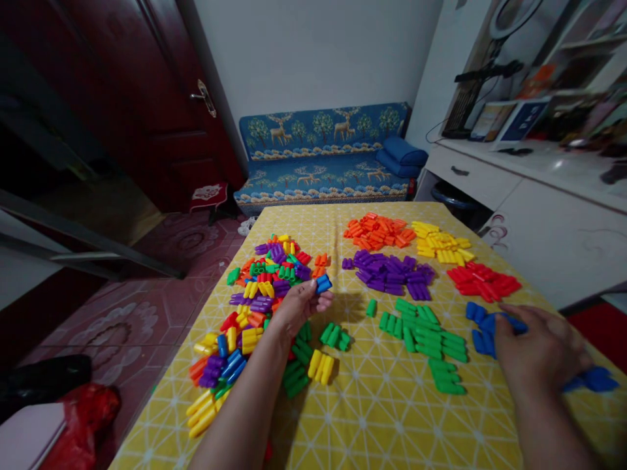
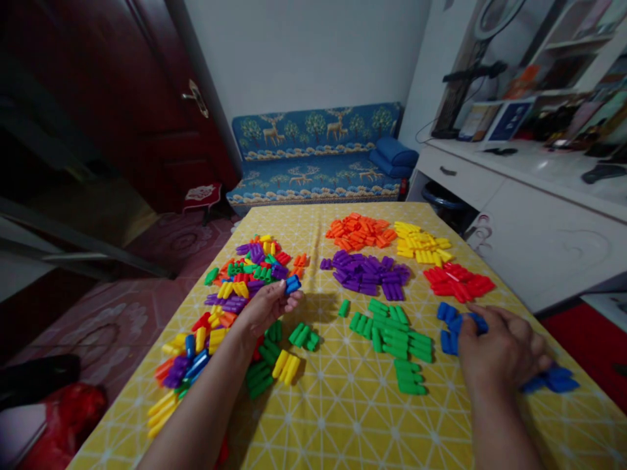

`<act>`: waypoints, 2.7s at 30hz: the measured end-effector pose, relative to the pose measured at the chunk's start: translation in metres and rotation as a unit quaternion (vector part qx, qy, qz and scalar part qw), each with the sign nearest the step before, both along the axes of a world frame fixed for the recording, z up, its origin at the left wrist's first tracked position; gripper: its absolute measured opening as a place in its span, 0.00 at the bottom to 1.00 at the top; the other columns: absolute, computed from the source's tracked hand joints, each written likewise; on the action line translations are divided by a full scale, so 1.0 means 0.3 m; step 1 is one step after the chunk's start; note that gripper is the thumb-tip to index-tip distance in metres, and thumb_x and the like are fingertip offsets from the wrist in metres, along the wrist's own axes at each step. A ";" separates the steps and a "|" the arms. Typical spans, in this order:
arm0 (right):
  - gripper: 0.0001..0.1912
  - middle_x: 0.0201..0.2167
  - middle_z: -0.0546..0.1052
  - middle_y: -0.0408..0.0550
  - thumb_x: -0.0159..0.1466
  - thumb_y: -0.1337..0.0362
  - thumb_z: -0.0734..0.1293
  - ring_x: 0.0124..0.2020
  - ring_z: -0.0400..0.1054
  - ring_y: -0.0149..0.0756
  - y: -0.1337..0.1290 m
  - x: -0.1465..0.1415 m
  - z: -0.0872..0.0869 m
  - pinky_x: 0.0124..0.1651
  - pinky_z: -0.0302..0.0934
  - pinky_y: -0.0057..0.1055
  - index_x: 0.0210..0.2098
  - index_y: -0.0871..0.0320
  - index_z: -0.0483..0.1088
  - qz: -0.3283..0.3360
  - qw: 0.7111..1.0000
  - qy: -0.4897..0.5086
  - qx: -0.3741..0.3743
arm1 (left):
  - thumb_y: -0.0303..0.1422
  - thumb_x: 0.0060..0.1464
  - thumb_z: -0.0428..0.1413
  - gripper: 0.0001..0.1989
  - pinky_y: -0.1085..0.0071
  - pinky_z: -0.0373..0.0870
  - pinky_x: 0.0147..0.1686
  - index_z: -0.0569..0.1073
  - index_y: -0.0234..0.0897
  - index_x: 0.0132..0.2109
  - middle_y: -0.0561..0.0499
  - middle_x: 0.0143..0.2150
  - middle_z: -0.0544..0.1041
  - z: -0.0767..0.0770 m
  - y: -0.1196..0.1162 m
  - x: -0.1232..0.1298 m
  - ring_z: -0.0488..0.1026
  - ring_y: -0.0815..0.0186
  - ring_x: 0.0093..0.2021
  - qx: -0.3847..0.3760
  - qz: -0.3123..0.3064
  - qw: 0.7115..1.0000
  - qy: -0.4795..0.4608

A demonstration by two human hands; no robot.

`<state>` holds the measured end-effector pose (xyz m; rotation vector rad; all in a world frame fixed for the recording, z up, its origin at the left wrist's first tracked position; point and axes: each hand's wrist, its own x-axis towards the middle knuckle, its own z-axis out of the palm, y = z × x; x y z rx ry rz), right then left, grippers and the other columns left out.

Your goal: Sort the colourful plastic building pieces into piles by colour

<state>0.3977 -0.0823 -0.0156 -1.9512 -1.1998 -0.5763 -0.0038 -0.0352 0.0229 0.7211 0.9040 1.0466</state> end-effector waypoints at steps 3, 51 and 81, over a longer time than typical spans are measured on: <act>0.11 0.41 0.77 0.55 0.63 0.58 0.64 0.45 0.70 0.49 0.001 -0.126 0.042 0.48 0.62 0.48 0.37 0.58 0.75 0.152 0.986 0.018 0.066 | 0.46 0.47 0.65 0.21 0.79 0.68 0.24 0.75 0.29 0.32 0.49 0.26 0.77 0.005 -0.010 0.011 0.71 0.73 0.23 0.061 -0.036 0.996 0.062; 0.15 0.53 0.75 0.50 0.66 0.55 0.63 0.57 0.64 0.48 -0.043 -0.485 0.052 0.58 0.59 0.51 0.48 0.53 0.75 0.428 0.895 -0.001 -0.126 | 0.37 0.49 0.60 0.22 0.69 0.68 0.37 0.75 0.37 0.52 0.46 0.42 0.77 0.067 -0.087 0.010 0.74 0.59 0.40 0.265 -0.243 0.760 0.541; 0.16 0.29 0.78 0.50 0.61 0.53 0.63 0.30 0.73 0.40 0.069 -0.217 -0.058 0.31 0.65 0.33 0.36 0.57 0.75 0.268 0.932 0.161 -0.182 | 0.19 0.50 0.52 0.26 0.58 0.64 0.58 0.75 0.41 0.55 0.42 0.58 0.70 -0.062 -0.018 -0.033 0.65 0.54 0.59 0.332 -0.075 0.684 0.645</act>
